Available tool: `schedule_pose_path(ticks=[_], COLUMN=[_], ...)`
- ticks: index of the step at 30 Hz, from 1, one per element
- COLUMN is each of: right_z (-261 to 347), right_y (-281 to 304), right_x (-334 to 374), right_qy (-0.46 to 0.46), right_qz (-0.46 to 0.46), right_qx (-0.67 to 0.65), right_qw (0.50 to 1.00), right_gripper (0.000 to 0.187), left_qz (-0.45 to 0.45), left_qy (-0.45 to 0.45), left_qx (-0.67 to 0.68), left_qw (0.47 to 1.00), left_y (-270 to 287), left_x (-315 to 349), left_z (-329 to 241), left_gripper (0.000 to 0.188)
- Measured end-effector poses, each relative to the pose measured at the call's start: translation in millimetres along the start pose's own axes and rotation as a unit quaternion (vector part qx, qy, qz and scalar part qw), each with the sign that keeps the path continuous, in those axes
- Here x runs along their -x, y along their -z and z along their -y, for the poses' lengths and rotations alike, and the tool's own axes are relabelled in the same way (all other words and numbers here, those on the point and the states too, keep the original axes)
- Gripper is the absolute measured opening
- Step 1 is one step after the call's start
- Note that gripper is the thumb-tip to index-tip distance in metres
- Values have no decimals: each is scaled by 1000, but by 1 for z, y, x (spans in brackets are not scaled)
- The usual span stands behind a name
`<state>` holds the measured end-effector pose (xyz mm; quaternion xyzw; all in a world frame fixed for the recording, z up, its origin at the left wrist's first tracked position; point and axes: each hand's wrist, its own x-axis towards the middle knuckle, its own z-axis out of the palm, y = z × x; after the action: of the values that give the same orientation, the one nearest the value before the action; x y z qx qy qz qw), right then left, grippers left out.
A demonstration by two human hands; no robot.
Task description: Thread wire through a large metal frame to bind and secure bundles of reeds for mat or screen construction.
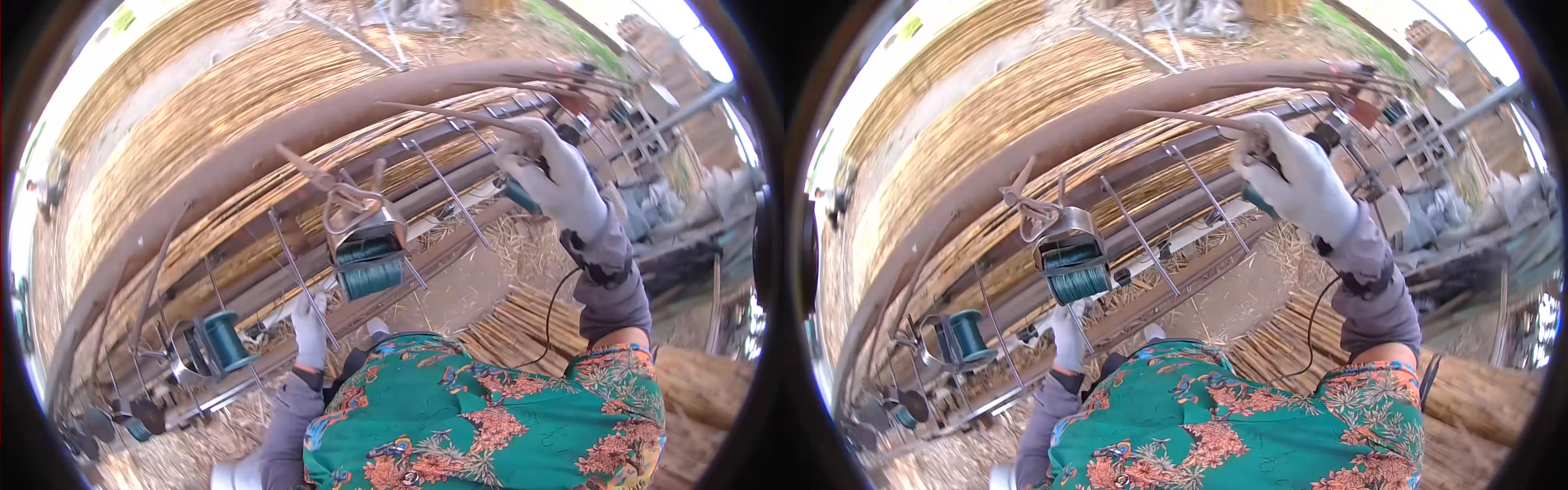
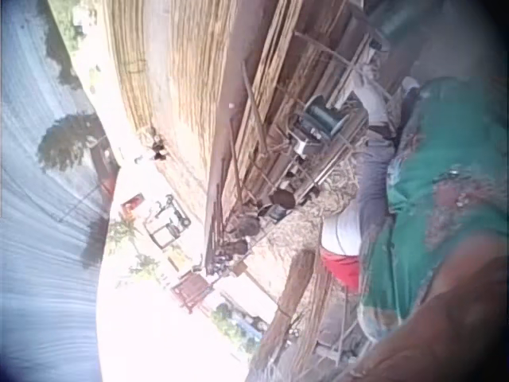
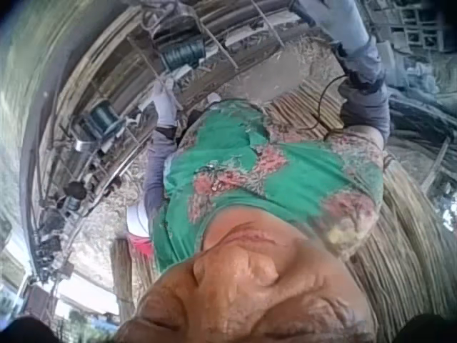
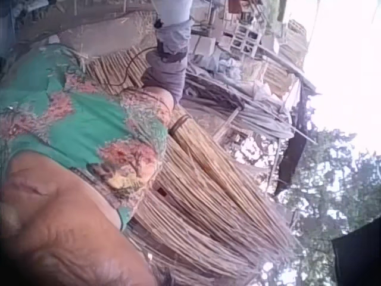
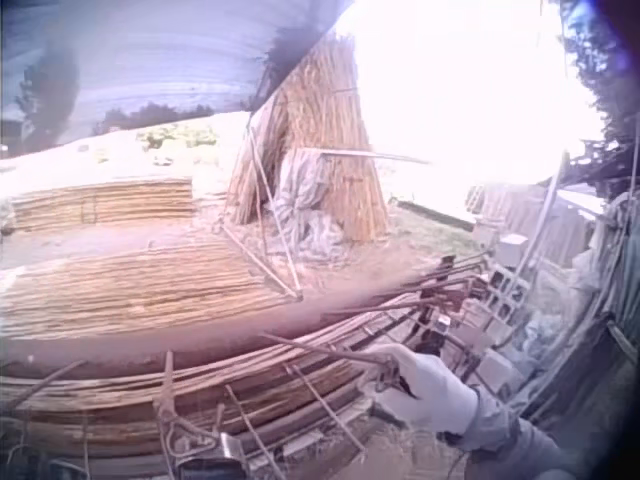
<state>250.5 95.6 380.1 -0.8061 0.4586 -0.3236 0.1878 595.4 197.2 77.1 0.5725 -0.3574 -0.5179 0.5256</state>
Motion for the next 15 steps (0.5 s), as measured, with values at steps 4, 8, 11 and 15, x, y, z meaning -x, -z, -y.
schedule_pose_path(ticks=[4,8,11,15], right_z=[38,121,193,256], right_y=[-7,-46,-132,-224], right_x=[8,37,49,21], right_qy=[74,111,156,-44], right_qz=[-95,-275,-119,-47], right_qx=[141,141,40,-174], right_qw=[983,945,980,983], right_gripper=[46,49,63,65], left_qz=[111,184,257,347], left_qy=[-7,-195,-129,-110], left_qx=[-38,-168,-37,21], left_qw=[993,949,957,931], left_y=[30,63,88,121], left_x=[45,75,95,98], left_z=[-33,-68,-100,-126], left_gripper=[14,11,19,31])
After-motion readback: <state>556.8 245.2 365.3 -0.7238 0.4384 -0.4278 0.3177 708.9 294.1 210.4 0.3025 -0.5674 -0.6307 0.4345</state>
